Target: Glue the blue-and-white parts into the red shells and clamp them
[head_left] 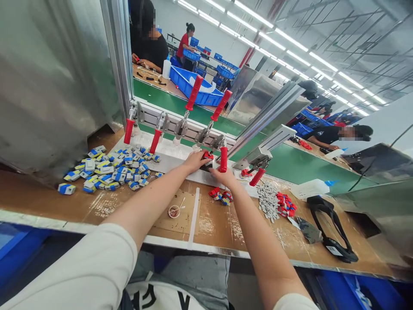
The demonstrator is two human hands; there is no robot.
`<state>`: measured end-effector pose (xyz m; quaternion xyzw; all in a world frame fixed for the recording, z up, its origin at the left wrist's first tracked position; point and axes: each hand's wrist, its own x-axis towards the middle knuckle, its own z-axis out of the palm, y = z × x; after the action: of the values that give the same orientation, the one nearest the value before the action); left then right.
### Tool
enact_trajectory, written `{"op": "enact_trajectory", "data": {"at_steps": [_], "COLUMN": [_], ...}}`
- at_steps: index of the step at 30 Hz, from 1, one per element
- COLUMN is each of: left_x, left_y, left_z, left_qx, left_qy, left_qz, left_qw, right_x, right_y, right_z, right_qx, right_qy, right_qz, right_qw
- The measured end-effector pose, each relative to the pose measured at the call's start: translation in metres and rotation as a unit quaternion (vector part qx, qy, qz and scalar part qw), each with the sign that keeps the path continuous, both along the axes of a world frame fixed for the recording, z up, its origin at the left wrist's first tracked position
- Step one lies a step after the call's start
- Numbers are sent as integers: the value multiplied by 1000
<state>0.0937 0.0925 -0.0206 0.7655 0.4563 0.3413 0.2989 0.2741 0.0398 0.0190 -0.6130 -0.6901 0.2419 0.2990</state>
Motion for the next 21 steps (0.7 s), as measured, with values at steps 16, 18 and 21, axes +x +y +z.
{"op": "enact_trajectory", "data": {"at_steps": [16, 18, 21], "left_x": [0, 0, -1], "left_y": [4, 3, 2], "left_z": [-4, -3, -3], "left_qx": [3, 3, 1], "left_qy": [3, 2, -7], "left_qz": [9, 8, 10], "left_qw": [1000, 1000, 1000], "right_x": [4, 5, 10], "right_y": [8, 8, 5], "right_z": [-19, -14, 1], "right_qx": [-66, -70, -45], "right_qy": [-122, -111, -45], "right_qz": [9, 4, -17], "right_qw": [990, 991, 998]}}
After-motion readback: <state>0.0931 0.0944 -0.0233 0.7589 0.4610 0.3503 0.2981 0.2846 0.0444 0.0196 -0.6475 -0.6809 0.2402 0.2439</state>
